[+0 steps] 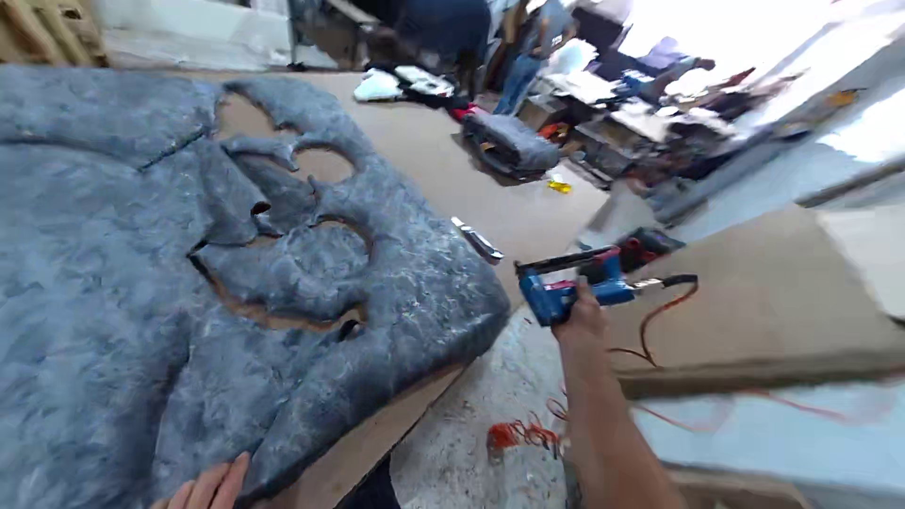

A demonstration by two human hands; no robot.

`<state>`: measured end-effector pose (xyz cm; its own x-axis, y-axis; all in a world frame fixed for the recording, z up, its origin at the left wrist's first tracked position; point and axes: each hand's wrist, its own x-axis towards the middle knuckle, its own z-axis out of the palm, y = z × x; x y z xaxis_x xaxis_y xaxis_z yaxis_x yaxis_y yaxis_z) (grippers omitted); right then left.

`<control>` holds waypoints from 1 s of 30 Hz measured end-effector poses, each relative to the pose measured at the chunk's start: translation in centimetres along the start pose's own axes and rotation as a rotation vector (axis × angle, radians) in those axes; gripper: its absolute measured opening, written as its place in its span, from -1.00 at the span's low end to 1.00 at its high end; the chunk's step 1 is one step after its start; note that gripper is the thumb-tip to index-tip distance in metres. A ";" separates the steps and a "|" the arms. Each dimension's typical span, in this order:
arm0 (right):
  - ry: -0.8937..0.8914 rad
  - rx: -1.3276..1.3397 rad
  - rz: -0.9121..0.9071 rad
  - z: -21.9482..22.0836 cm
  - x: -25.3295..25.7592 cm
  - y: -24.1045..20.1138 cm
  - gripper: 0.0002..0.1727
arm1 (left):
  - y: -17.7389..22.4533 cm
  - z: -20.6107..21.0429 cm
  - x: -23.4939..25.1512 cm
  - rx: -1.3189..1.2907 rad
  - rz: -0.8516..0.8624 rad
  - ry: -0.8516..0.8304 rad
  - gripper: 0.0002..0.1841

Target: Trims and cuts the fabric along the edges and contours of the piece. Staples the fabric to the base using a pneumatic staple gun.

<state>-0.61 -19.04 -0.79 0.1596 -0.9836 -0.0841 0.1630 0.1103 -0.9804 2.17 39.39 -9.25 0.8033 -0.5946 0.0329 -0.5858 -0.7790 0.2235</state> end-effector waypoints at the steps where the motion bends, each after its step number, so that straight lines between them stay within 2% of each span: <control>1: -0.013 -0.031 0.032 1.7 3.4 1.0 -0.42 | 0.1 0.2 -0.1 0.015 -0.020 0.010 -0.40; 3: -0.074 -0.125 0.087 4.5 8.9 3.1 -0.34 | 0.5 0.1 -0.9 0.051 -0.069 0.040 -0.42; 7: -0.176 -0.118 0.217 9.8 15.0 4.5 -0.33 | 2.3 1.1 -1.6 0.097 -0.245 0.169 -0.44; 9: -0.275 -0.315 0.273 10.3 17.2 5.7 -0.32 | 2.4 1.7 -2.1 0.120 -0.288 0.224 -0.43; 10: -0.359 -0.548 0.213 10.7 16.6 5.9 -0.34 | 2.3 1.8 -2.3 0.129 -0.299 0.245 -0.42; 12: -0.631 -1.001 -0.134 11.8 14.1 5.8 -0.34 | 1.9 2.0 -2.3 0.151 -0.302 0.274 -0.41; 14: -0.869 -1.231 -0.468 13.2 14.2 7.5 -0.31 | 2.0 2.1 -2.3 0.157 -0.306 0.286 -0.45; 15: -0.898 -1.296 -0.572 13.9 14.3 8.5 -0.33 | 2.2 2.1 -2.4 0.154 -0.306 0.293 -0.47; 17: -0.883 -1.375 -0.627 15.4 14.2 9.1 -0.43 | 2.3 2.1 -2.0 0.140 -0.307 0.313 -0.52; 20: -0.808 -1.468 -0.489 16.4 12.5 7.0 -0.56 | 2.6 1.7 -1.3 0.150 -0.295 0.315 -0.56; 23: -0.638 -1.235 -0.402 12.2 9.6 4.4 -0.41 | 3.2 1.5 -1.5 0.213 -0.212 0.327 -0.58; 27: -0.476 -0.915 -0.346 1.1 0.9 1.6 -0.42 | 5.7 1.1 -1.7 0.265 -0.107 0.346 -0.56; 30: -0.370 -0.724 -0.098 -6.5 -6.5 3.2 -0.50 | 8.8 1.1 -3.0 0.288 -0.090 0.359 -0.56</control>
<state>-7.45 -13.18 -4.53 0.5084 -0.8595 -0.0524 -0.4562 -0.2173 -0.8629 -5.54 34.07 -8.49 0.8088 -0.4557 0.3718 -0.4776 -0.8778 -0.0369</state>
